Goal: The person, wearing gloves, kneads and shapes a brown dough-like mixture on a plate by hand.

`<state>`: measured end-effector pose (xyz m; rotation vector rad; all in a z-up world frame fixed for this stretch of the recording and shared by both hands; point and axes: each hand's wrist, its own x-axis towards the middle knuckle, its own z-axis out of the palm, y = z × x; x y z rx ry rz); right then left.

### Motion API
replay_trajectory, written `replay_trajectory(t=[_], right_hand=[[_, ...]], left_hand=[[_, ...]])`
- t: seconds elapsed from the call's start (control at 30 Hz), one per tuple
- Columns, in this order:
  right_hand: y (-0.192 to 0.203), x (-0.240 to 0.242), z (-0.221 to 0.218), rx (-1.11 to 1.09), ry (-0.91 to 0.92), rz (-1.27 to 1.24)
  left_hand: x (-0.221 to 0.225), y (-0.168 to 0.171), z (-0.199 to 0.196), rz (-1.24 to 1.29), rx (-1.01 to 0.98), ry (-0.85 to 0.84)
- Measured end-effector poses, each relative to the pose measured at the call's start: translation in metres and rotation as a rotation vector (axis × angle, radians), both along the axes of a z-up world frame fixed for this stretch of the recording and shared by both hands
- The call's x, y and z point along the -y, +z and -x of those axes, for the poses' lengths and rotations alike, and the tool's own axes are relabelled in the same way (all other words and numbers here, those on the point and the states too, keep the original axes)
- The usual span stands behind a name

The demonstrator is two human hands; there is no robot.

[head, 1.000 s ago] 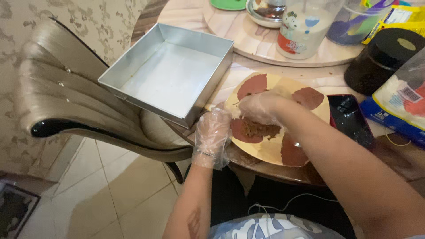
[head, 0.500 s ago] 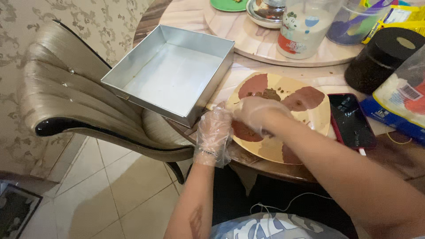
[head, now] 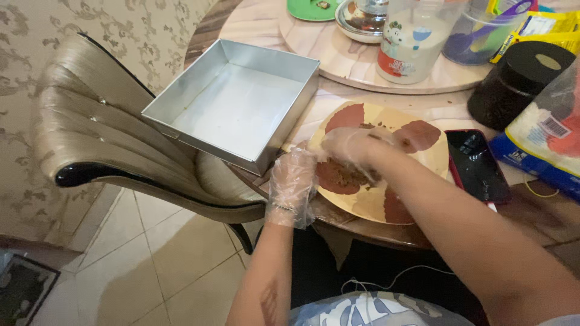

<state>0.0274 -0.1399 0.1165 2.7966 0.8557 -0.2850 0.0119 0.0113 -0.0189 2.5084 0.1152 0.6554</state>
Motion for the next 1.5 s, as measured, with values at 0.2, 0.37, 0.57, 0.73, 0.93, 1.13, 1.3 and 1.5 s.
replay_trajectory(t=[0.2,0.37,0.57,0.73,0.93,1.13,1.3,1.5], right_hand=[[0.020,0.011,0.035,0.104,0.254,0.305],[0.031,0.012,0.052,-0.088,-0.176,-0.006],[-0.001,-0.002,0.024,-0.156,-0.398,-0.134],[0.054,-0.015,0.028,-0.409,-0.539,-0.045],[-0.032,0.011,-0.031,-0.331,-0.343,-0.197],[-0.024,0.029,-0.063,-0.692,-0.406,-0.472],[0.031,0.047,-0.075,-0.417,-0.485,-0.519],[0.042,0.033,-0.053,-0.030,-0.471,-0.487]], left_hand=[[0.011,0.012,0.003,0.024,0.003,-0.005],[-0.001,0.005,-0.004,-0.123,-0.076,-0.054],[0.020,0.000,-0.005,-0.062,0.279,0.117],[-0.002,-0.010,-0.004,-0.325,0.090,-0.080],[0.012,0.032,0.013,-0.117,0.112,-0.009],[0.013,0.028,0.013,0.048,-0.006,0.011],[0.010,0.010,0.008,0.096,-0.015,0.010],[0.008,0.031,0.012,0.130,-0.116,0.011]])
